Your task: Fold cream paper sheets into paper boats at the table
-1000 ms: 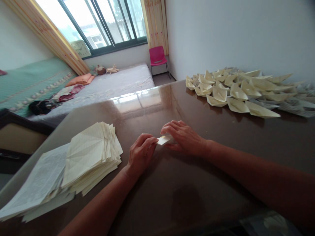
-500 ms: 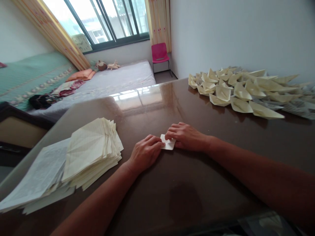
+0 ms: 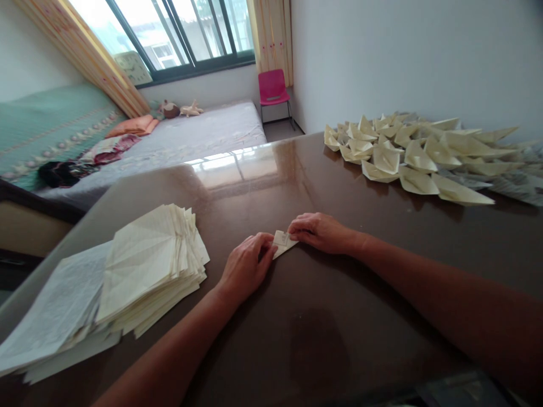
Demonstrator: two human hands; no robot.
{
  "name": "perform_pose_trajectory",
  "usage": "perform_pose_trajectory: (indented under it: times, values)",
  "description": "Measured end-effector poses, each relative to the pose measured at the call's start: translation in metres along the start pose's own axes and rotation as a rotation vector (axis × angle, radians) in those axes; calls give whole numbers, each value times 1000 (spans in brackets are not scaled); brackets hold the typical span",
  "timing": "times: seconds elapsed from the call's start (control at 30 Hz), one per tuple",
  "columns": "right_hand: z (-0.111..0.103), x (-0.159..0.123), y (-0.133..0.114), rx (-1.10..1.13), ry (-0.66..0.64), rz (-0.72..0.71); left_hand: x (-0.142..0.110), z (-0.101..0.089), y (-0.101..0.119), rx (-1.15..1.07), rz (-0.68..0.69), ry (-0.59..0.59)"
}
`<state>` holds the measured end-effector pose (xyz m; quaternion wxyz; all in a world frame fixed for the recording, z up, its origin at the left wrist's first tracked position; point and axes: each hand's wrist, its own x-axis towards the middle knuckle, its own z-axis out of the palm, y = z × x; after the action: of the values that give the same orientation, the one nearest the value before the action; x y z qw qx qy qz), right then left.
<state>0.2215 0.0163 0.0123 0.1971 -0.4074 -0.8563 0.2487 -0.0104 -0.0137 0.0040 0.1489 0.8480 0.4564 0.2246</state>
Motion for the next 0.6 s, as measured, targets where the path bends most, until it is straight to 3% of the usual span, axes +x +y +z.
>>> perform_pose_trajectory:
  times: [0.23,0.6]
  values:
    - [1,3,-13,2,-1,191,1,1,5,105,20,-35]
    - [8,-1,-12,-84,84,94,-4,-3,11,368,131,-69]
